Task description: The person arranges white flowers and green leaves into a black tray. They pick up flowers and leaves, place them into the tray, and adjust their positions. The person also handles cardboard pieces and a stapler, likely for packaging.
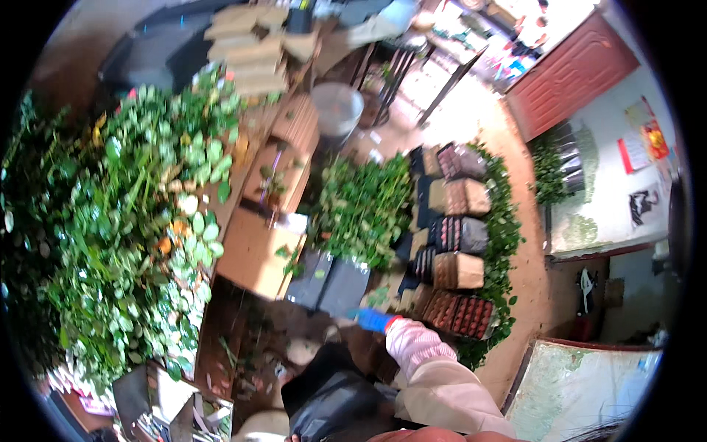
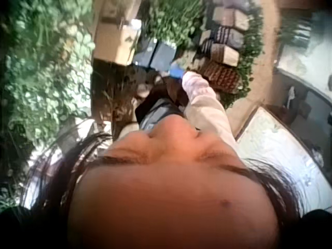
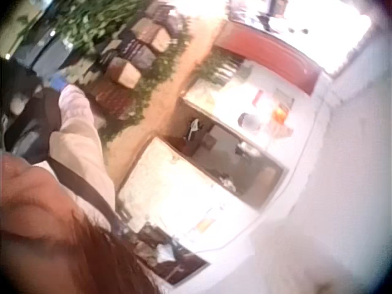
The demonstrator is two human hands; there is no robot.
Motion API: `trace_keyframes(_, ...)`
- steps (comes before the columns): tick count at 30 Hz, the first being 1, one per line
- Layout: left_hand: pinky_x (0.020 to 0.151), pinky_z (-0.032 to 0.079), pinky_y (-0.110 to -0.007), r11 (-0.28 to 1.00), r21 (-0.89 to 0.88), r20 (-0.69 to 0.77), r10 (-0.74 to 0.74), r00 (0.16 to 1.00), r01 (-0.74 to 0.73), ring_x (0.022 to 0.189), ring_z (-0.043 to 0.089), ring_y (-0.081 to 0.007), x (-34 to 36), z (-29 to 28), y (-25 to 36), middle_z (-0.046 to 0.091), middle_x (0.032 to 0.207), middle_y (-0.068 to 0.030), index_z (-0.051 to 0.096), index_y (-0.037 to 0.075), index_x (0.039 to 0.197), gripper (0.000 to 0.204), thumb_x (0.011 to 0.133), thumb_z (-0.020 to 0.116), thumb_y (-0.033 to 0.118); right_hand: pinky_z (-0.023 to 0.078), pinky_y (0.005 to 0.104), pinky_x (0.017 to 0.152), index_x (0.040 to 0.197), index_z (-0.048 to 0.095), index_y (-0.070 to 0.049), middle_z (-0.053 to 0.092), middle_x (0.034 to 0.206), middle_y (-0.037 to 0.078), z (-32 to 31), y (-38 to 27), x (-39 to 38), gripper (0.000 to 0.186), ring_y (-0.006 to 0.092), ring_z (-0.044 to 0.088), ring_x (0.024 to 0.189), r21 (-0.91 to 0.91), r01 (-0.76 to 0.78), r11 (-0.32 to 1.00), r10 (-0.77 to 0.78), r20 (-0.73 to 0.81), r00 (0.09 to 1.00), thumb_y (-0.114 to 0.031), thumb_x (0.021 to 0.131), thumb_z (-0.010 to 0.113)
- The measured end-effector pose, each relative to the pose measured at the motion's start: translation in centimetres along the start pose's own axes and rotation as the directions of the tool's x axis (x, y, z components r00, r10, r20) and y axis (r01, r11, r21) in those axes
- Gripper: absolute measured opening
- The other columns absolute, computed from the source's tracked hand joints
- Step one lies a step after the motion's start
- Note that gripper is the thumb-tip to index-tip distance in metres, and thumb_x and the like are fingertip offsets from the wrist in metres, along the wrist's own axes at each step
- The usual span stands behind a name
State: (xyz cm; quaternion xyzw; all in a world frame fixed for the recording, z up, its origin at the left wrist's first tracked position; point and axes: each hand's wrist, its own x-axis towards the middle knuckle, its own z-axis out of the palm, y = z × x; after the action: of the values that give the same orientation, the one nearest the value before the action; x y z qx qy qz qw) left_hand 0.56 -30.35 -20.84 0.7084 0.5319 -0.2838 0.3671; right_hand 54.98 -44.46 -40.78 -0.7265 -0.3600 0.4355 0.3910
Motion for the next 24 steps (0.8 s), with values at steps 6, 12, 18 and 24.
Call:
trace_keyframes(6,0.099,0.044,-0.051,0.994,-0.08,-0.104,0.059,0.993,-0.067,0.119,0.054,-0.044,3.7,-6.3,5.4,0.06,0.127,-0.0218,0.061,0.011,0.128,0.046,0.098,0.058,0.046,0.051,0.04,0.097,0.122,0.067,-0.004,0.069,0.12,0.017,0.6,-12.7,-3.9,0.031,0.0287,0.066,0.111,-0.29,-0.053,0.956,0.155,0.341,0.927,-0.017,0.096,0.057)
trace_keyframes(12,0.096,0.05,-0.048,0.854,-0.241,-0.263,0.4,0.878,-0.461,0.111,0.062,-0.0411,0.0,-24.4,15.8,0.066,0.119,-0.0214,0.061,0.008,0.128,0.053,0.094,0.062,0.049,0.052,0.0412,0.093,0.118,0.068,-0.004,0.07,0.114,0.018,1.7,-20.2,-5.5,0.03,0.0317,0.067,0.106,-0.49,0.036,0.871,0.173,0.375,0.911,-0.019,0.094,0.058)
trace_keyframes(18,0.095,0.051,-0.04,0.56,-0.18,-0.438,0.691,0.576,-0.809,0.112,0.06,-0.0263,-3.1,-33.7,15.2,0.06,0.12,-0.0137,0.06,0.007,0.127,0.036,0.095,0.064,0.024,0.053,0.0474,0.079,0.103,0.07,-0.004,0.07,0.099,0.021,6.3,-22.3,-6.8,0.029,0.0411,0.067,0.09,-0.502,0.027,0.864,0.074,0.181,0.981,-0.028,0.088,0.062)
trace_keyframes(24,0.1,0.041,-0.056,0.585,0.483,-0.631,0.749,0.204,-0.652,0.117,0.053,-0.043,-9.5,-44.7,13.4,0.06,0.121,-0.0228,0.061,0.0,0.123,0.048,0.09,0.071,0.033,0.051,0.0495,0.069,0.092,0.071,-0.006,0.069,0.088,0.022,12.0,-25.1,-7.9,0.033,0.04,0.066,0.078,-0.457,-0.284,0.843,0.208,-0.209,0.955,-0.038,0.081,0.068)
